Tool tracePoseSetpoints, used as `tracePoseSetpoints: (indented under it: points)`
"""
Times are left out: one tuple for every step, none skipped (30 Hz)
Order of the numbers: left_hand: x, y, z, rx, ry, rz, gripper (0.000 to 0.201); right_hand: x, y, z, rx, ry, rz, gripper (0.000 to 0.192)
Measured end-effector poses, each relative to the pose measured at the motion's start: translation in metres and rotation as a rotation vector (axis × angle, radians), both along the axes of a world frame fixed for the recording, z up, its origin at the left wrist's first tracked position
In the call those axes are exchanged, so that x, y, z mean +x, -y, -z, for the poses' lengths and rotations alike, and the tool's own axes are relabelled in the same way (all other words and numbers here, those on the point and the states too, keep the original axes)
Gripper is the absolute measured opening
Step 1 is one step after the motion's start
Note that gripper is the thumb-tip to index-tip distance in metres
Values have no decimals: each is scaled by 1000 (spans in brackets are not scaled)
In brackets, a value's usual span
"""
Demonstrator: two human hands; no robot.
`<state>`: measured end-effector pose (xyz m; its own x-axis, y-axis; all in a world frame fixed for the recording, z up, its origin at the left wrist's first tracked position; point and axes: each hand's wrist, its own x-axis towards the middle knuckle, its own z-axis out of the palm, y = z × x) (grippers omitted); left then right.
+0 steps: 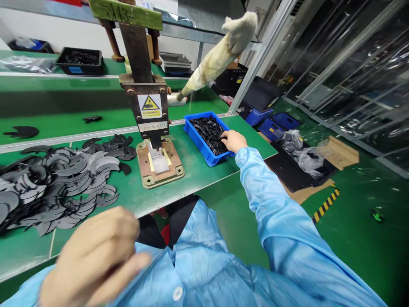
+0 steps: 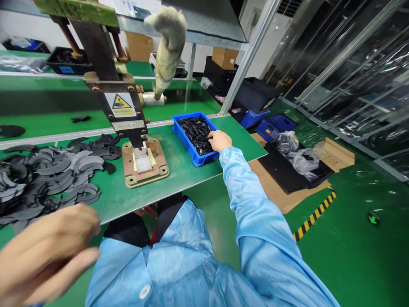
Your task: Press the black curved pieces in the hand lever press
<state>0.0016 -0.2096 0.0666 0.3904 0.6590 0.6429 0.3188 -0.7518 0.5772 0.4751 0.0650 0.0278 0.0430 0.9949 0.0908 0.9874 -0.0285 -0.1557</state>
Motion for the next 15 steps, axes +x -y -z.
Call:
tracePoseSetpoints:
  points:
    - [8, -16, 4, -68, -5, 42, 23, 0, 2, -1, 25, -5, -1, 33]
    - [14, -30, 12, -128, 19, 58, 24, 1, 5, -1, 50, -11, -3, 32]
    - [18, -42, 23, -213, 25, 20, 25, 1, 7, -2, 74, -18, -8, 32]
    - [21, -52, 37, -291, 38, -28, 26, 1, 10, -2, 97, -28, -13, 33]
    - [22, -60, 53, -364, 46, -81, 27, 0, 12, -3, 119, -40, -18, 34]
    - [22, -67, 68, -426, 47, -132, 29, -1, 14, -3, 139, -54, -22, 36]
    - [22, -72, 83, -471, 54, -177, 31, -2, 16, -2, 156, -69, -24, 36]
    - [22, -76, 96, -504, 59, -214, 32, -3, 18, -2, 169, -86, -25, 35]
    - [22, -80, 106, -527, 62, -241, 33, -4, 19, -1, 177, -105, -25, 34]
    - [22, -83, 113, -542, 59, -257, 34, -5, 19, 0, 184, -126, -25, 33]
    - [23, -85, 117, -553, 51, -264, 35, -7, 20, 1, 191, -149, -24, 31]
    - [24, -86, 120, -559, 40, -268, 35, -8, 20, 2, 200, -175, -23, 30]
    - [25, -87, 121, -561, 30, -272, 36, -10, 20, 2, 214, -202, -20, 29]
    - [26, -87, 121, -559, 24, -276, 36, -12, 20, 2, 229, -232, -16, 29]
    - [27, -87, 120, -556, 21, -282, 36, -14, 21, 1, 245, -265, -13, 29]
